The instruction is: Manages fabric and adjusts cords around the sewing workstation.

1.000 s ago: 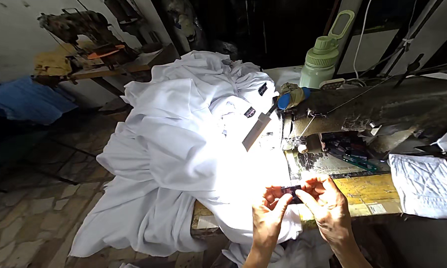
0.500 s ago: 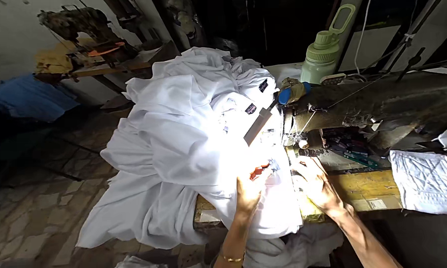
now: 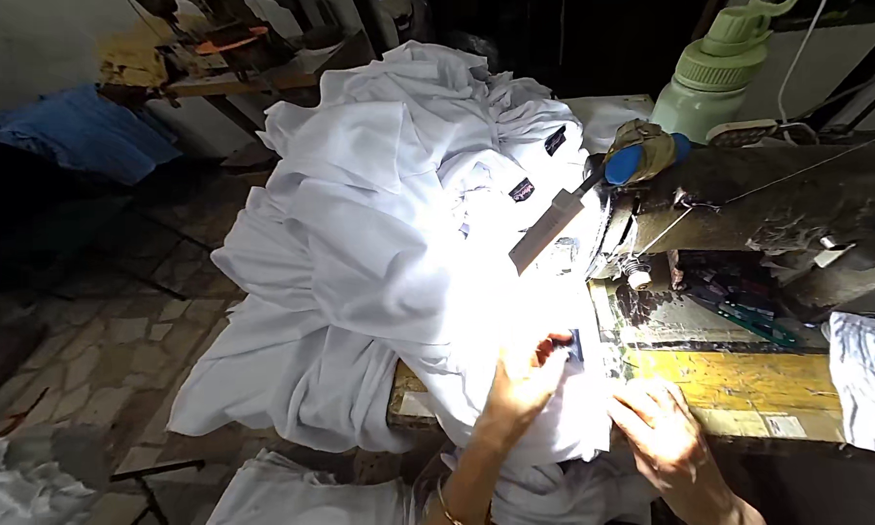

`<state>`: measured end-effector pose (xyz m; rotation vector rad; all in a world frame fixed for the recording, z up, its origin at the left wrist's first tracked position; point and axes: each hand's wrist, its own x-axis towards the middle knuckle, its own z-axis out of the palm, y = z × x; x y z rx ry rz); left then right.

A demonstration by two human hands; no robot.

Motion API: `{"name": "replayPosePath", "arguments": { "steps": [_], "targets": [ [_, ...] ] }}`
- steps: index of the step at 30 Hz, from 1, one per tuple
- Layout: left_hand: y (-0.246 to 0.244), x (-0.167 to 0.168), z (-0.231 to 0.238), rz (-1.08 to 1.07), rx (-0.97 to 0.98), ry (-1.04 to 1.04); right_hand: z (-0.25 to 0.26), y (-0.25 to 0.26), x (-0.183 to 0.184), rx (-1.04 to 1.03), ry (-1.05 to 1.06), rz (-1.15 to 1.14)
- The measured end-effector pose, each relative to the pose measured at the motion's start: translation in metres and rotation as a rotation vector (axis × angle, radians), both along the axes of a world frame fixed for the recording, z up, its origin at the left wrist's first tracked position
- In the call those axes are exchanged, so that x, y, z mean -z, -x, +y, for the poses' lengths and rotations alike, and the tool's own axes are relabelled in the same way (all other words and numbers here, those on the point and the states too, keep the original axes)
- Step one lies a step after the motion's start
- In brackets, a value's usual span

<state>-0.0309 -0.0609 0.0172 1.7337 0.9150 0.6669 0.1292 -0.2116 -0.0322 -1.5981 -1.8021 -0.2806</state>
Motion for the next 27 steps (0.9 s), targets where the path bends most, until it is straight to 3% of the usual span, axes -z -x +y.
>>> {"name": "replayPosePath", "arguments": {
  "steps": [5,17,21,24,27],
  "targets": [
    [0.002,0.004,-0.001,0.230,0.143,0.062,-0.006,0.002,0.000,0.015,0.020,0.030],
    [-0.008,0.006,-0.003,0.209,0.239,0.004,-0.008,0.006,-0.010,-0.021,0.176,0.067],
    [-0.011,0.011,-0.001,0.235,0.319,-0.205,-0.006,0.008,-0.021,-0.040,0.265,0.001],
    [-0.015,0.013,0.007,0.279,0.397,-0.543,-0.003,0.011,-0.030,-0.046,0.302,-0.030],
    [-0.010,0.016,0.018,0.273,0.489,-0.738,-0.002,0.009,-0.032,-0.088,0.299,-0.029]
  ]
}}
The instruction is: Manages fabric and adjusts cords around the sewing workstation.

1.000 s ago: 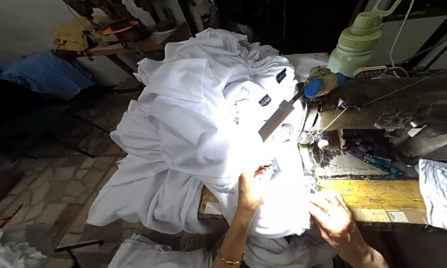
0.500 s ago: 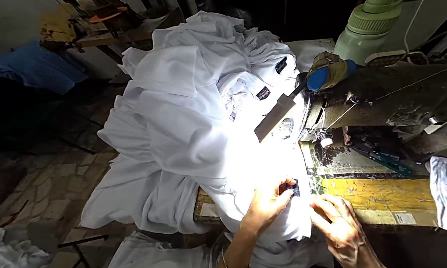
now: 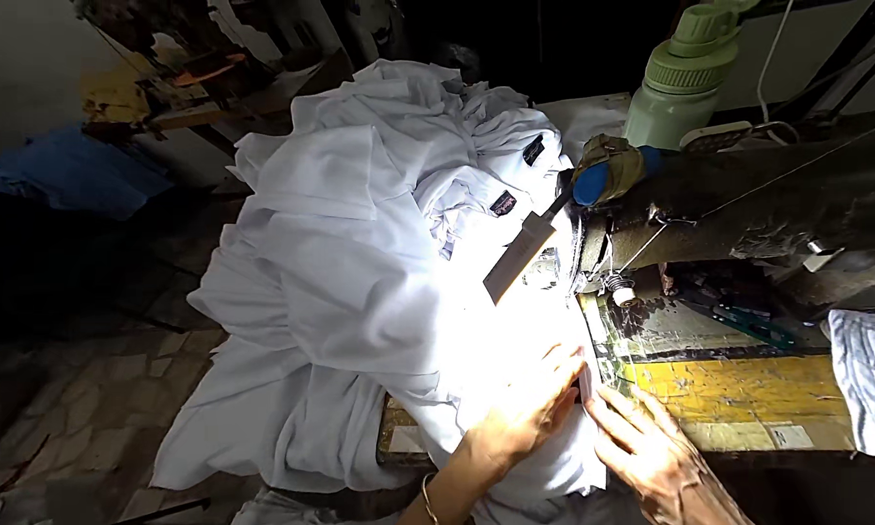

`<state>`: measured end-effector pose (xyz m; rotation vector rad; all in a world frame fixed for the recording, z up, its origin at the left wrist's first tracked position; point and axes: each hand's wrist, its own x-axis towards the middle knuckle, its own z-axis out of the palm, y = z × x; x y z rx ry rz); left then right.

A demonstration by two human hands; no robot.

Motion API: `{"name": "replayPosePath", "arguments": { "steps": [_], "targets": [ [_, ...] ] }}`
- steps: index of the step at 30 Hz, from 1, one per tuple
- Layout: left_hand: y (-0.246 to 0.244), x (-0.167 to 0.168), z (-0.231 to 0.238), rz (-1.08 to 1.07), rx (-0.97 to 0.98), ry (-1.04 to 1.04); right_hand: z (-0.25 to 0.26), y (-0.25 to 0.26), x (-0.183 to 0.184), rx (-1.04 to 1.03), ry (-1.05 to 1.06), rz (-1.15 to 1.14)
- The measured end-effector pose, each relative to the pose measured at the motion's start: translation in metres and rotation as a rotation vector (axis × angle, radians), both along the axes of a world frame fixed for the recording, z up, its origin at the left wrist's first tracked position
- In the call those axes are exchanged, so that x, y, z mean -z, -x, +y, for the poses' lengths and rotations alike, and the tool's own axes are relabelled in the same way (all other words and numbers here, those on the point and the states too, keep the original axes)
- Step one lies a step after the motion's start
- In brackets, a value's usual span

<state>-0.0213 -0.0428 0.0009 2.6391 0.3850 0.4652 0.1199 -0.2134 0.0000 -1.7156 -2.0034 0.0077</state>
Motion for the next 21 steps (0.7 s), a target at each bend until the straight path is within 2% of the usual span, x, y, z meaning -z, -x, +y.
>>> {"name": "replayPosePath", "arguments": {
  "steps": [7,15,21],
  "targets": [
    [0.026,0.010,0.008,-0.091,0.188,0.075,-0.002,0.005,-0.014,-0.023,0.068,0.029],
    [0.020,0.014,0.020,-0.086,0.231,0.095,0.006,0.003,-0.022,0.006,0.156,0.054],
    [0.006,0.017,0.043,-0.073,0.227,0.047,0.029,-0.012,-0.014,0.029,0.116,0.065]
  ]
}}
